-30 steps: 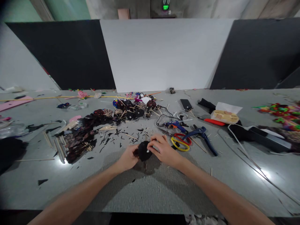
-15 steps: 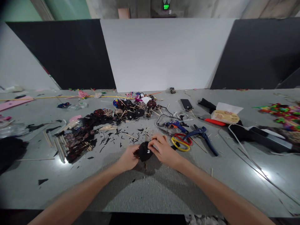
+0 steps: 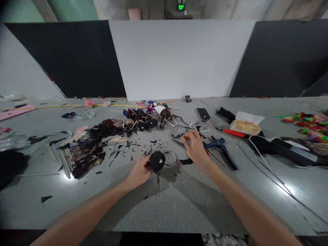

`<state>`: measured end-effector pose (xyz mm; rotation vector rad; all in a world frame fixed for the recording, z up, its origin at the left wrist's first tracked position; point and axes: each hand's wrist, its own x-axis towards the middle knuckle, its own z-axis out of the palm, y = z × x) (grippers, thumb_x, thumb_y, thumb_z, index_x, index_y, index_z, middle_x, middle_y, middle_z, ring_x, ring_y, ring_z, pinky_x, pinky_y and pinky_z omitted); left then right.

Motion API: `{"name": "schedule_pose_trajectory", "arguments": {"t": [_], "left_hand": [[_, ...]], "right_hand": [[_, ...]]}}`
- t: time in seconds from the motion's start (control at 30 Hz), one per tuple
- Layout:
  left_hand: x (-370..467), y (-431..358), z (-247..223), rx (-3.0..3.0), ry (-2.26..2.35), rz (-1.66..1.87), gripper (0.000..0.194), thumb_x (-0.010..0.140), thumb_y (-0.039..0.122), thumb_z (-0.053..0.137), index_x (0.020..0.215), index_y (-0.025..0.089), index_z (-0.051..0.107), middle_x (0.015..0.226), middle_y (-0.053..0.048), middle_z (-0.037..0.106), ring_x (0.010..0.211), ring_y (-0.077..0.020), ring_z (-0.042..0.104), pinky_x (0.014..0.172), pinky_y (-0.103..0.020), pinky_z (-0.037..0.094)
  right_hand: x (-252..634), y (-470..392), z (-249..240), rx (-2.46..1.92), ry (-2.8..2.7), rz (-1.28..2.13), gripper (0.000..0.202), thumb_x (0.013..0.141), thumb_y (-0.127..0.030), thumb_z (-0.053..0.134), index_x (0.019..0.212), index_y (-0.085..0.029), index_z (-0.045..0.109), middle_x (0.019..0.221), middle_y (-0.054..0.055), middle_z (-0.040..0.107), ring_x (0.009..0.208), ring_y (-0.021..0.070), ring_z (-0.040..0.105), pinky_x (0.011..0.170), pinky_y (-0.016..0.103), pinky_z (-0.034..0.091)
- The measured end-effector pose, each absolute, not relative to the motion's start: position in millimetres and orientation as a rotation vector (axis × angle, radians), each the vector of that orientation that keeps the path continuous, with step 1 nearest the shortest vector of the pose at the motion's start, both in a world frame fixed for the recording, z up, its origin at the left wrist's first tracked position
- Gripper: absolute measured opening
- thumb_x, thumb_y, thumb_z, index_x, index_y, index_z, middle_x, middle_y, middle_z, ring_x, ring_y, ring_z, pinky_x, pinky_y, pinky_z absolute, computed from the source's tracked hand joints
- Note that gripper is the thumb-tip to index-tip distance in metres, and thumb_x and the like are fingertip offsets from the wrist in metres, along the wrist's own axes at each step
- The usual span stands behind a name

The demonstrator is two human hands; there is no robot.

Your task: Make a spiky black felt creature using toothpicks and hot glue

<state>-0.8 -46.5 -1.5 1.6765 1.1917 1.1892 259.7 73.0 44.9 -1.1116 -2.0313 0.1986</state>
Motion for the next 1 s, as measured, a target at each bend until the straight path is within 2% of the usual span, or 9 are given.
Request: {"name": "schedule_pose_trajectory", "arguments": {"t": [0.1, 0.17, 0.23, 0.3, 0.37, 0.53, 0.67, 0.8, 1.0], "left_hand": [[-1, -45, -2, 1.483, 1.215, 1.269, 0.016, 0.069, 0.007, 0.056, 0.079, 0.016, 0.064, 0.067, 0.002, 0.06, 0.062, -0.013, 0.053, 0.061, -0.021, 0.039], [-1, -44, -1, 1.369, 1.216, 1.283, 0.009, 0.071, 0.012, 0.06, 0.078, 0.017, 0.062, 0.061, 0.004, 0.055, 0.056, -0.0117, 0.049, 0.057, -0.021, 0.038], [-1, -43, 1, 1.286, 1.212, 1.29, 0.009, 0.071, 0.017, 0.063, 0.08, 0.017, 0.062, 0.059, 0.004, 0.055, 0.054, -0.0115, 0.049, 0.054, -0.021, 0.038], [0, -42, 4, 1.23, 1.21, 1.307, 0.011, 0.071, 0.019, 0.065, 0.081, 0.017, 0.063, 0.059, 0.005, 0.056, 0.053, -0.0114, 0.05, 0.053, -0.021, 0.038], [1, -41, 8, 1.2, 1.211, 1.332, 0.01, 0.069, 0.02, 0.066, 0.079, 0.017, 0.062, 0.058, 0.005, 0.056, 0.052, -0.0112, 0.05, 0.052, -0.021, 0.037], [2, -42, 12, 1.184, 1.22, 1.359, 0.008, 0.069, 0.022, 0.066, 0.075, 0.018, 0.061, 0.058, 0.005, 0.056, 0.052, -0.0111, 0.05, 0.052, -0.021, 0.038], [2, -42, 9, 1.169, 1.203, 1.35, 0.01, 0.072, 0.023, 0.067, 0.078, 0.018, 0.063, 0.06, 0.004, 0.058, 0.053, -0.0118, 0.054, 0.053, -0.022, 0.04], [2, -40, 8, 1.147, 1.178, 1.368, 0.012, 0.071, 0.024, 0.069, 0.079, 0.017, 0.064, 0.062, 0.003, 0.061, 0.053, -0.0124, 0.056, 0.054, -0.023, 0.044], [0, -38, 10, 1.098, 1.213, 1.36, 0.022, 0.064, 0.019, 0.07, 0.086, 0.016, 0.068, 0.069, 0.001, 0.067, 0.057, -0.0135, 0.06, 0.059, -0.024, 0.05]], "right_hand": [[286, 102, 42, -1.244, -1.933, 0.079, 0.039, 0.101, -0.057, 0.049, 0.089, -0.022, 0.062, 0.101, 0.009, 0.062, 0.1, 0.0277, 0.059, 0.092, 0.043, 0.043], [301, 117, 37, -1.353, -1.929, 0.027, 0.037, 0.1, -0.051, 0.05, 0.082, -0.021, 0.061, 0.1, 0.011, 0.063, 0.101, 0.0295, 0.059, 0.094, 0.045, 0.043], [311, 127, 28, -1.479, -1.934, -0.008, 0.034, 0.103, -0.038, 0.042, 0.091, -0.02, 0.067, 0.11, 0.016, 0.064, 0.111, 0.033, 0.058, 0.095, 0.048, 0.043], [314, 132, 16, -1.63, -1.952, -0.04, 0.036, 0.102, -0.031, 0.037, 0.114, -0.016, 0.068, 0.125, 0.021, 0.062, 0.119, 0.0362, 0.056, 0.096, 0.051, 0.042], [312, 133, 6, -1.763, -2.011, -0.057, 0.041, 0.102, -0.036, 0.041, 0.127, -0.014, 0.064, 0.129, 0.023, 0.062, 0.122, 0.0388, 0.055, 0.1, 0.054, 0.04], [300, 132, -7, -1.871, -2.128, -0.125, 0.061, 0.095, -0.066, 0.052, 0.121, -0.012, 0.065, 0.124, 0.022, 0.067, 0.12, 0.0407, 0.057, 0.102, 0.055, 0.039], [297, 132, -7, -1.88, -2.102, -0.167, 0.055, 0.094, -0.062, 0.055, 0.114, -0.012, 0.067, 0.115, 0.022, 0.071, 0.114, 0.0404, 0.061, 0.098, 0.053, 0.04], [298, 132, -4, -1.805, -1.981, -0.145, 0.052, 0.094, -0.054, 0.057, 0.12, -0.01, 0.064, 0.106, 0.02, 0.074, 0.106, 0.0375, 0.067, 0.1, 0.053, 0.039], [291, 120, 13, -1.453, -1.726, 0.007, 0.064, 0.088, -0.066, 0.062, 0.126, -0.015, 0.06, 0.116, 0.019, 0.073, 0.104, 0.0347, 0.069, 0.099, 0.05, 0.046]]}}
